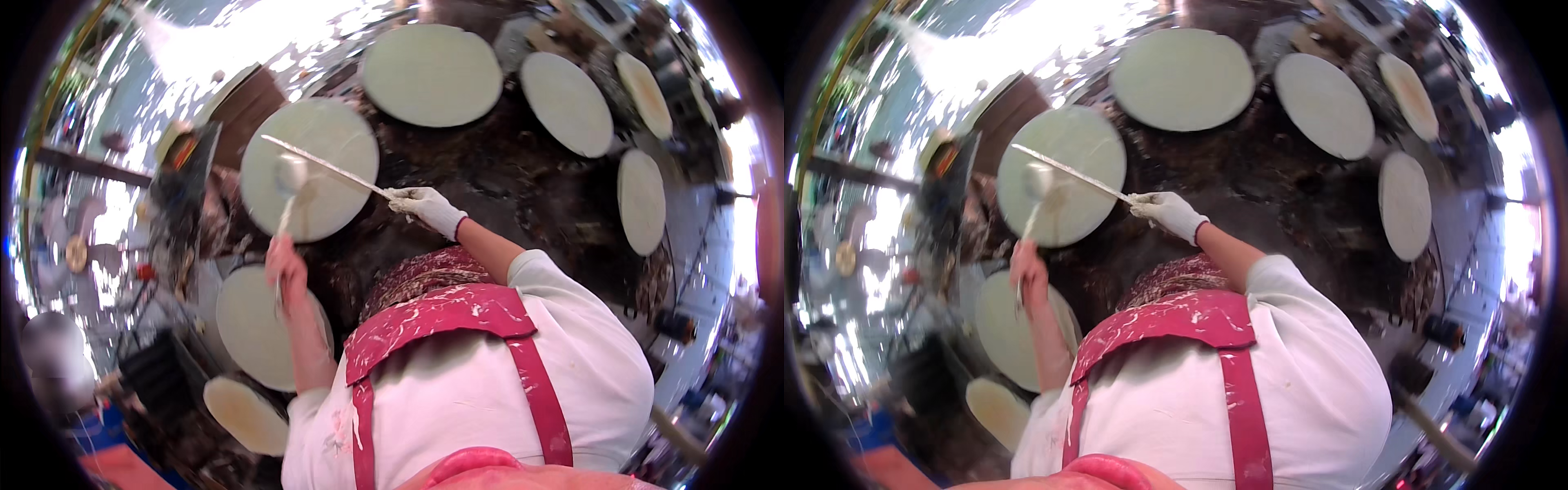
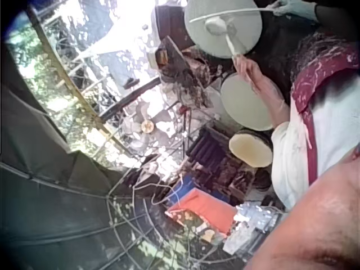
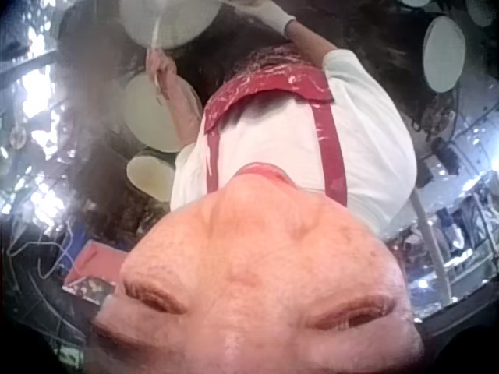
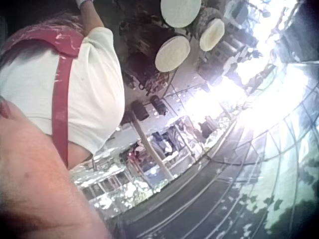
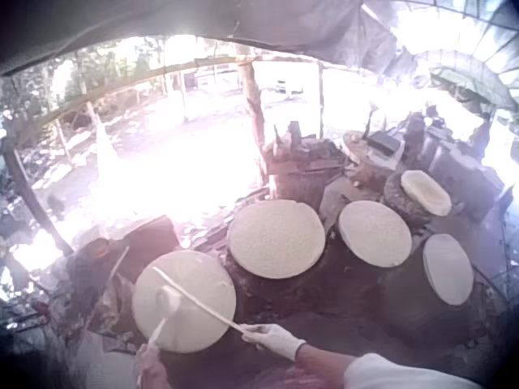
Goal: The person pours batter onto multiple hot griddles, spreads it into thin circles, and flips the crepes as they cook. They continuously cycle through scooping batter, spreading, and flipping across several cooking surfaces.
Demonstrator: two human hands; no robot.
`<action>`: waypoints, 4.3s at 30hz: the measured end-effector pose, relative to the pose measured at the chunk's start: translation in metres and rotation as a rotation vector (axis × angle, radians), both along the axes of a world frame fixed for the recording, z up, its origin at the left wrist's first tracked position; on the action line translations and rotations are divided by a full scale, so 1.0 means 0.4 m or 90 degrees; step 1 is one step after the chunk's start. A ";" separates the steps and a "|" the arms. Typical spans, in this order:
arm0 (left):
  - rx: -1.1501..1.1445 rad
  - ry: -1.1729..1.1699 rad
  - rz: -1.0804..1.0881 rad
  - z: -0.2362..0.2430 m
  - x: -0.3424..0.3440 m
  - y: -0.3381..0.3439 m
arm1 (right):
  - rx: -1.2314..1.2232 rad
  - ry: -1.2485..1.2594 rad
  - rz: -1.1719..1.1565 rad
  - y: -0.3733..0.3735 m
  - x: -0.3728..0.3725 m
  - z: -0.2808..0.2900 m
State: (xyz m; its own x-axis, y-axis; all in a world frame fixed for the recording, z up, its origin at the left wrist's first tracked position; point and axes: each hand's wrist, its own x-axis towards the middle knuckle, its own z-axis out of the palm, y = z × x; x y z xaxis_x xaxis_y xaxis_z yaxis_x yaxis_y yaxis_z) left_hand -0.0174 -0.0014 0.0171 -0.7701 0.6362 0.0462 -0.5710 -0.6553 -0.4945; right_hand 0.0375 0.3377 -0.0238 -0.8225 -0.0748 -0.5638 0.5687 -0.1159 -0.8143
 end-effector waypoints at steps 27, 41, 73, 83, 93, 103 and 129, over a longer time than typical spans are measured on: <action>-0.363 0.015 -0.013 0.369 -0.059 0.681 | 0.518 0.154 -0.434 0.781 -0.393 0.154; -0.792 0.118 -0.030 0.252 -0.317 0.588 | 0.453 0.234 -0.585 0.746 -0.358 0.473; -0.524 0.258 -0.489 0.465 0.409 1.634 | 0.783 -0.404 -0.867 1.623 1.459 0.170; -0.609 0.361 -0.510 0.427 0.273 1.682 | 0.783 -0.266 -0.531 1.431 0.929 0.231; -0.645 0.405 -0.519 0.397 0.151 1.660 | 1.025 -0.283 -0.395 1.451 0.904 0.146; -0.868 0.412 -0.453 0.407 0.185 1.661 | 1.107 -0.374 -0.382 1.432 0.915 0.134; -0.878 0.468 -0.477 0.409 0.297 1.741 | 1.006 -0.071 -1.127 1.566 1.443 0.403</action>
